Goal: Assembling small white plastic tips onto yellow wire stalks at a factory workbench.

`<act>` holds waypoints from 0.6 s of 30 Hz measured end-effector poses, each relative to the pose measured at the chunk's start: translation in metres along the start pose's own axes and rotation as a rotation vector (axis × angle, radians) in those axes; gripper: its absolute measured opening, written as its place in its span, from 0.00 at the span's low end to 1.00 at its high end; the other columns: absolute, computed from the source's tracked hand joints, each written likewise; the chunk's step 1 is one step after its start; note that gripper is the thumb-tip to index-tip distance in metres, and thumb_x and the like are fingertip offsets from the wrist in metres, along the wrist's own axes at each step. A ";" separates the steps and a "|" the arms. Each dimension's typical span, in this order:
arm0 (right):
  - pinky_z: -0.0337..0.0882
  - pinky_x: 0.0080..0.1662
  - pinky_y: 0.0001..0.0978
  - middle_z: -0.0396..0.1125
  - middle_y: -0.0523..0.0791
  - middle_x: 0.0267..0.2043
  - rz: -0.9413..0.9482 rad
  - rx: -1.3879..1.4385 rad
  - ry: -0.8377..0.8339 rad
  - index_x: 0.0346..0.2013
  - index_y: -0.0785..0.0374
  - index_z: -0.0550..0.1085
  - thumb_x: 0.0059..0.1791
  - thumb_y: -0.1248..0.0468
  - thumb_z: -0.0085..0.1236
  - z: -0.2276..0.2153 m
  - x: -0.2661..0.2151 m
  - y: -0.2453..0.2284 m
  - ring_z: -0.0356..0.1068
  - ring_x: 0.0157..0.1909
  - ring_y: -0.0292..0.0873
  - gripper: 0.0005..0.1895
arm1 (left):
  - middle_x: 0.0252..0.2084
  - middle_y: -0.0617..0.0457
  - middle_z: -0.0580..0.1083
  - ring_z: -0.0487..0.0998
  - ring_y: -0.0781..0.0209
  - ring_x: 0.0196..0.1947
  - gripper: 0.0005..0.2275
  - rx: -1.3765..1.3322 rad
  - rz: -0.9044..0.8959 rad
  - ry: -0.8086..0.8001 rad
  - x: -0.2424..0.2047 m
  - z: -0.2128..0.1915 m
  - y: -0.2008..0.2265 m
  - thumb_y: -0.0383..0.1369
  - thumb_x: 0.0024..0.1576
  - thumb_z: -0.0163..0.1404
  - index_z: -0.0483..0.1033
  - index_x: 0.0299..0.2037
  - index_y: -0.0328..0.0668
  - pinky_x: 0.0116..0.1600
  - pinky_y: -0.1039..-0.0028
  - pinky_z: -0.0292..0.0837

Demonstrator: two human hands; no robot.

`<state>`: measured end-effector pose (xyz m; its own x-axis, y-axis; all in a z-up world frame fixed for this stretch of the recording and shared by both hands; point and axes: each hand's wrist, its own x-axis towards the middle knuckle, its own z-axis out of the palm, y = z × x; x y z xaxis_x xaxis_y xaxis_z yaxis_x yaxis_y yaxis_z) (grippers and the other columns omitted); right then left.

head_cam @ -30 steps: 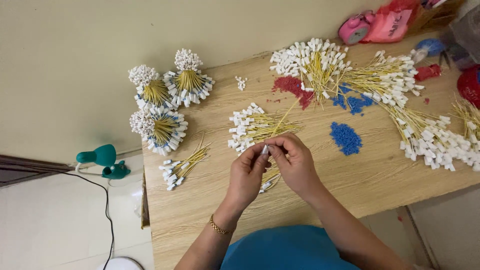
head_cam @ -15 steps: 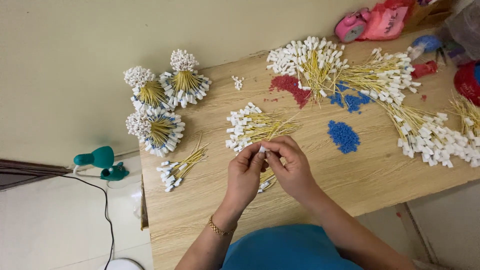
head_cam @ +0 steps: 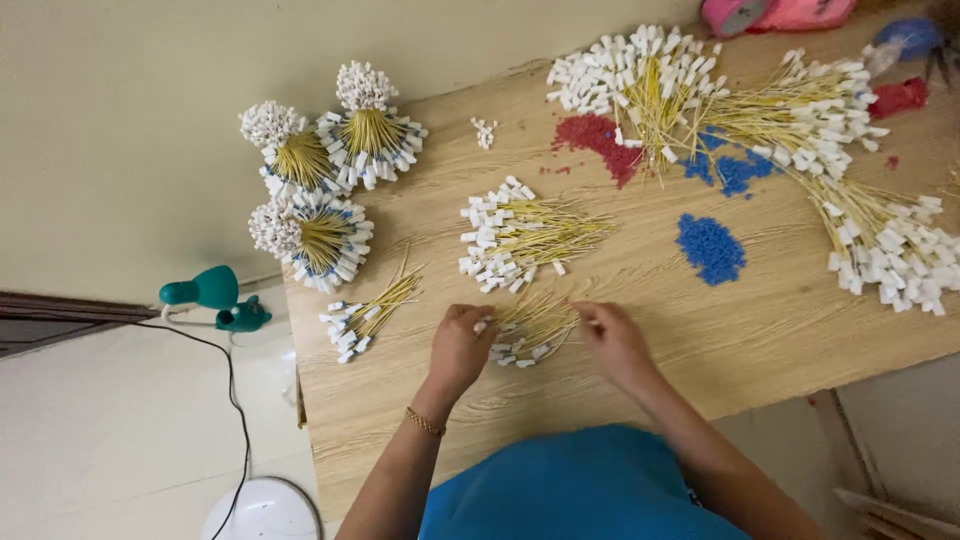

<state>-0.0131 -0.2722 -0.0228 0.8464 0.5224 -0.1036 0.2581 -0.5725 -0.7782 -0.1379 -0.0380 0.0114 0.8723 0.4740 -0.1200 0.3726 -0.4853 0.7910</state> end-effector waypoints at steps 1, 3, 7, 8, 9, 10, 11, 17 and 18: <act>0.76 0.45 0.32 0.72 0.49 0.46 0.003 0.002 -0.004 0.52 0.59 0.77 0.50 0.64 0.58 -0.006 0.003 0.013 0.75 0.43 0.43 0.15 | 0.46 0.42 0.76 0.80 0.46 0.42 0.12 0.002 -0.005 -0.002 0.008 0.004 -0.013 0.31 0.51 0.58 0.82 0.45 0.42 0.46 0.62 0.79; 0.75 0.46 0.36 0.72 0.50 0.47 0.111 -0.031 0.101 0.51 0.60 0.77 0.51 0.62 0.59 -0.023 0.008 0.041 0.75 0.44 0.45 0.14 | 0.47 0.41 0.76 0.79 0.42 0.45 0.09 0.154 0.067 0.198 0.025 0.014 -0.037 0.30 0.56 0.55 0.83 0.45 0.41 0.49 0.58 0.76; 0.74 0.47 0.38 0.73 0.51 0.47 0.199 -0.062 0.202 0.51 0.63 0.77 0.50 0.63 0.59 -0.043 0.028 0.102 0.75 0.45 0.47 0.15 | 0.46 0.42 0.77 0.79 0.43 0.43 0.10 0.144 0.002 0.261 0.061 0.016 -0.035 0.32 0.55 0.57 0.82 0.45 0.42 0.47 0.58 0.76; 0.74 0.48 0.38 0.74 0.51 0.46 0.229 -0.085 0.251 0.50 0.63 0.77 0.50 0.63 0.59 -0.046 0.033 0.116 0.75 0.45 0.47 0.15 | 0.46 0.43 0.77 0.79 0.43 0.42 0.10 0.180 0.003 0.252 0.069 0.021 -0.039 0.32 0.54 0.57 0.82 0.44 0.43 0.47 0.58 0.76; 0.74 0.49 0.38 0.75 0.51 0.45 0.259 -0.108 0.300 0.50 0.63 0.78 0.50 0.63 0.60 -0.049 0.037 0.131 0.75 0.45 0.47 0.14 | 0.45 0.43 0.77 0.80 0.43 0.41 0.10 0.217 0.004 0.244 0.077 0.027 -0.042 0.32 0.53 0.57 0.83 0.44 0.44 0.47 0.58 0.76; 0.74 0.49 0.38 0.75 0.51 0.45 0.274 -0.119 0.316 0.50 0.63 0.78 0.50 0.63 0.60 -0.051 0.041 0.142 0.75 0.45 0.47 0.14 | 0.45 0.43 0.77 0.80 0.43 0.41 0.10 0.205 0.017 0.227 0.078 0.027 -0.046 0.32 0.53 0.57 0.83 0.44 0.44 0.47 0.58 0.76; 0.74 0.49 0.38 0.75 0.51 0.45 0.266 -0.127 0.357 0.50 0.63 0.78 0.51 0.63 0.59 -0.053 0.045 0.154 0.75 0.46 0.48 0.14 | 0.44 0.43 0.77 0.80 0.43 0.40 0.10 0.216 0.013 0.206 0.079 0.028 -0.049 0.32 0.53 0.58 0.82 0.43 0.43 0.46 0.58 0.76; 0.73 0.49 0.40 0.74 0.52 0.45 0.269 -0.138 0.449 0.51 0.63 0.76 0.51 0.64 0.57 -0.070 0.074 0.160 0.75 0.47 0.50 0.15 | 0.43 0.44 0.76 0.79 0.44 0.39 0.10 0.255 0.021 0.202 0.076 0.018 -0.026 0.35 0.52 0.60 0.81 0.41 0.44 0.42 0.57 0.76; 0.72 0.49 0.41 0.74 0.52 0.46 0.255 -0.156 0.434 0.52 0.62 0.76 0.50 0.64 0.56 -0.071 0.081 0.151 0.74 0.47 0.51 0.16 | 0.44 0.44 0.76 0.79 0.44 0.38 0.11 0.249 0.023 0.239 0.074 0.012 -0.019 0.36 0.51 0.61 0.81 0.41 0.44 0.41 0.57 0.76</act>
<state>0.1280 -0.3616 -0.1048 0.9979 0.0632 0.0145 0.0571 -0.7519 -0.6568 -0.0766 -0.0025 -0.0203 0.7933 0.6056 0.0630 0.4455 -0.6478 0.6179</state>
